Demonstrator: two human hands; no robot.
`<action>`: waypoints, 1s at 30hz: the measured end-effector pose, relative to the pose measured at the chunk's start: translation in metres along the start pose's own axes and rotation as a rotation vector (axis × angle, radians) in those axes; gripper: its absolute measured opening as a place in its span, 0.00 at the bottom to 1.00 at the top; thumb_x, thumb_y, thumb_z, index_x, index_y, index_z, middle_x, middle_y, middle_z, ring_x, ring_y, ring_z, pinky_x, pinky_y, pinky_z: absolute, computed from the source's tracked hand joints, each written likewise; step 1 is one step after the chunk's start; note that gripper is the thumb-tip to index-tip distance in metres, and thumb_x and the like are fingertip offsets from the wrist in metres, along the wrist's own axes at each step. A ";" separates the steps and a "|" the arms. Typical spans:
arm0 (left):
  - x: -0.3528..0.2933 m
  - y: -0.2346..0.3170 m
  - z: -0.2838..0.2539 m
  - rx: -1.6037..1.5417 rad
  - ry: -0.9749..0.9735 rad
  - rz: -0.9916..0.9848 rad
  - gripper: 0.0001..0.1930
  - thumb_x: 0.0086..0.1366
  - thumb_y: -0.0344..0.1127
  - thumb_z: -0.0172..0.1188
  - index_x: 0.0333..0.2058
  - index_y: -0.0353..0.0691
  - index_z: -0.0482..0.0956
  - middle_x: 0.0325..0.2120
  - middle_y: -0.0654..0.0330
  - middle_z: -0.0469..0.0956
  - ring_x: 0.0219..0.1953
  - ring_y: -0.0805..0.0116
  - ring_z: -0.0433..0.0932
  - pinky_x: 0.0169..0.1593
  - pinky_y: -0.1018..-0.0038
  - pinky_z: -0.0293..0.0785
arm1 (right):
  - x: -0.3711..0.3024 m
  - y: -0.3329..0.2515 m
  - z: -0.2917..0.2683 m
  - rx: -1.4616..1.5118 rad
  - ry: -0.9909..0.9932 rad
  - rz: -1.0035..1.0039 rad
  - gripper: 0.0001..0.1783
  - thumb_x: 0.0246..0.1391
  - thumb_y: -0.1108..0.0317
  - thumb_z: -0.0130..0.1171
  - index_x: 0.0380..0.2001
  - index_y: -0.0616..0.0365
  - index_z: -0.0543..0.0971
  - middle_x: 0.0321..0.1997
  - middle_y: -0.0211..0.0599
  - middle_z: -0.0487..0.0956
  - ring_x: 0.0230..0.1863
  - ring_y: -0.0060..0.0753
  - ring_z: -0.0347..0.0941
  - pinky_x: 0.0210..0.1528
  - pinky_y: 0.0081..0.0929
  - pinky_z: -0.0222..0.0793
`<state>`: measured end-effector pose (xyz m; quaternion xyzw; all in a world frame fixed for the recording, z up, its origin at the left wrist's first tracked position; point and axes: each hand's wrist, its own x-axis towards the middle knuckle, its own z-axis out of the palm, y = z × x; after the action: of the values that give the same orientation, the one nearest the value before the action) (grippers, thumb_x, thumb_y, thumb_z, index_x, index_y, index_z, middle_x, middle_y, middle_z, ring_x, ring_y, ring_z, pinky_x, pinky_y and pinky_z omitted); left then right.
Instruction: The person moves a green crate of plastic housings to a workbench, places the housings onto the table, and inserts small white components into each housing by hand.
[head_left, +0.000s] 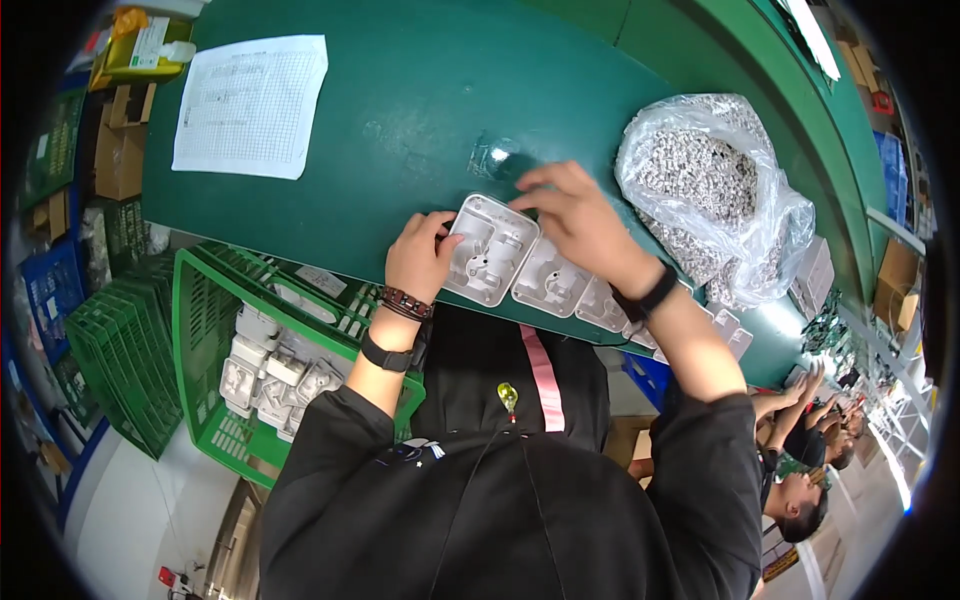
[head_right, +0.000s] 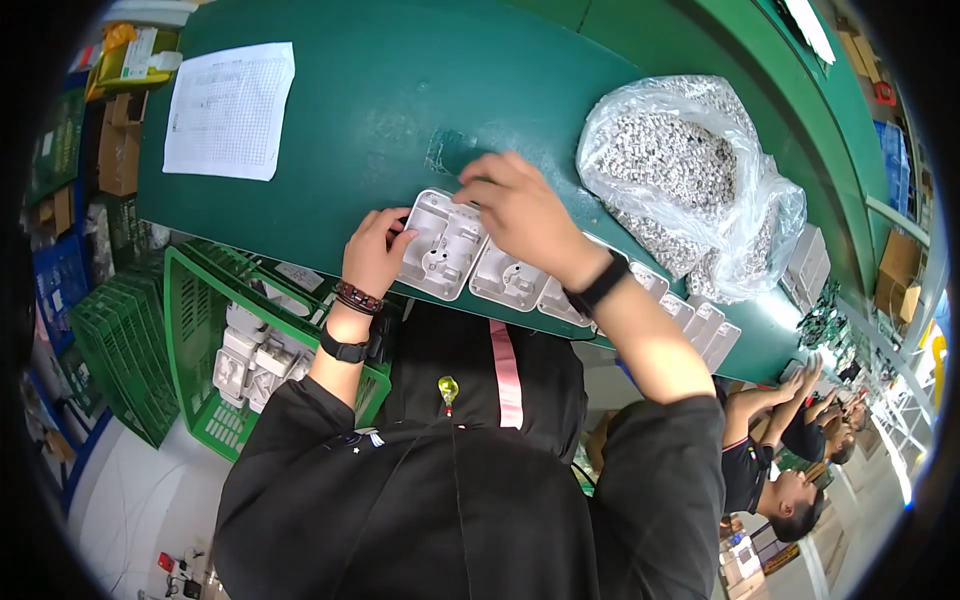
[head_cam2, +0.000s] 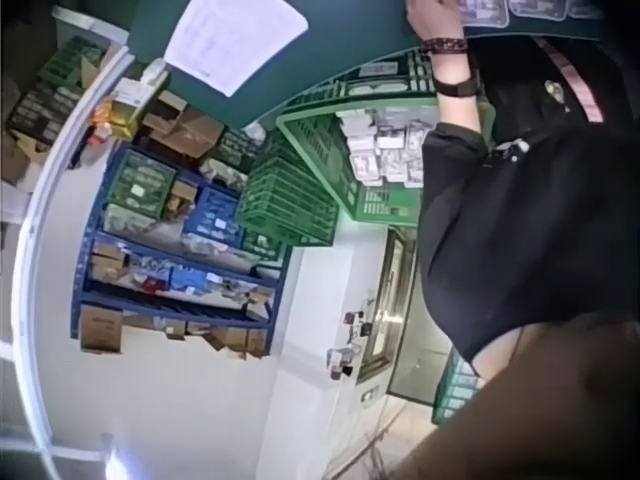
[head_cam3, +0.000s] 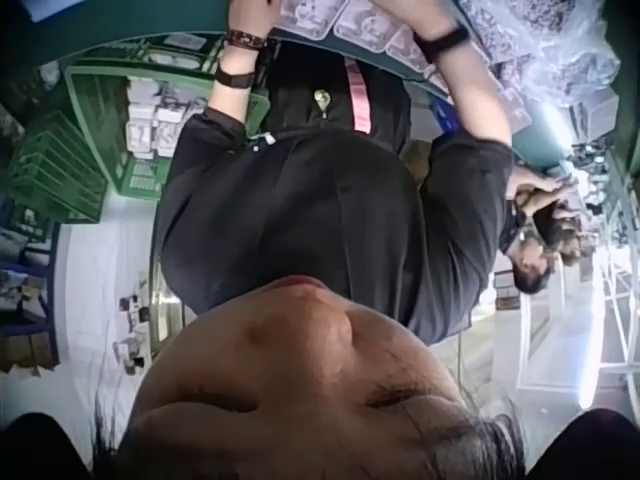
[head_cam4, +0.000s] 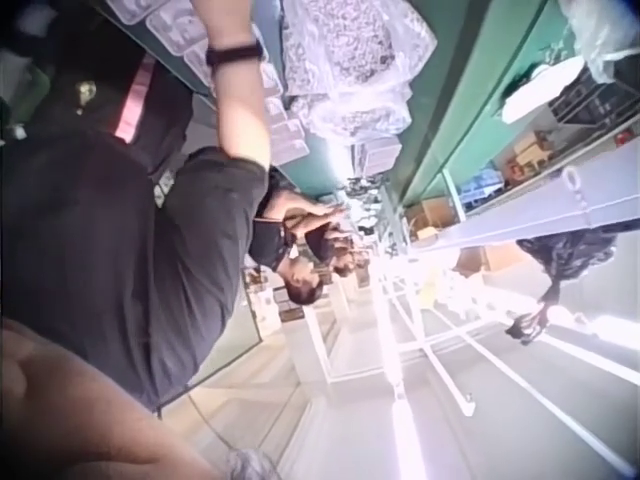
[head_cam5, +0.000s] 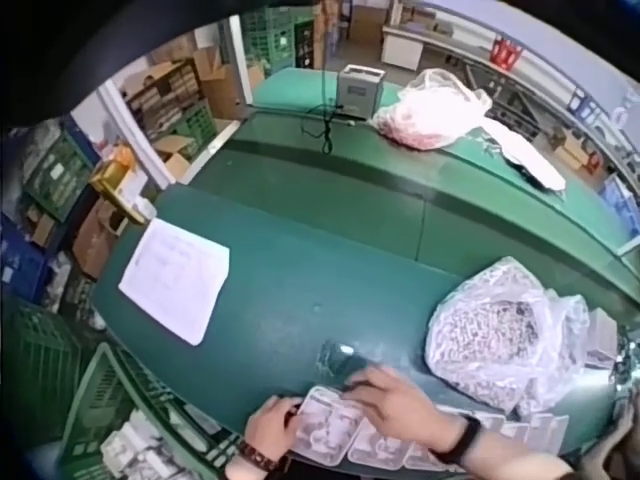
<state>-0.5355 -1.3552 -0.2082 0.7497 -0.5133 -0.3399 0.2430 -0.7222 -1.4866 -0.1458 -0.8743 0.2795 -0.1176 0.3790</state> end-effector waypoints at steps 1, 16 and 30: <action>-0.001 -0.001 0.000 0.009 -0.014 0.017 0.13 0.52 0.31 0.60 0.38 0.44 0.74 0.25 0.59 0.71 0.24 0.63 0.73 0.28 0.71 0.70 | -0.017 -0.010 -0.014 0.112 0.078 0.099 0.18 0.37 0.84 0.47 0.32 0.56 0.77 0.41 0.37 0.71 0.44 0.38 0.66 0.46 0.29 0.61; 0.011 -0.012 0.025 0.517 -0.005 -0.072 0.14 0.59 0.42 0.52 0.40 0.40 0.70 0.32 0.51 0.73 0.34 0.51 0.72 0.37 0.62 0.68 | -0.441 0.116 -0.018 -0.597 0.760 1.344 0.23 0.44 0.57 0.59 0.41 0.61 0.73 0.48 0.58 0.66 0.50 0.57 0.62 0.51 0.43 0.60; 0.009 -0.005 0.064 0.570 0.085 -0.456 0.27 0.60 0.56 0.43 0.43 0.36 0.69 0.42 0.39 0.70 0.44 0.42 0.69 0.47 0.57 0.65 | -0.470 0.135 -0.047 -0.315 0.872 1.203 0.23 0.44 0.56 0.58 0.40 0.61 0.73 0.49 0.61 0.62 0.49 0.60 0.59 0.50 0.46 0.56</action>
<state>-0.5790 -1.3632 -0.2556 0.8958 -0.3966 -0.1971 -0.0367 -1.1797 -1.3180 -0.2095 -0.4893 0.8461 -0.1842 0.1039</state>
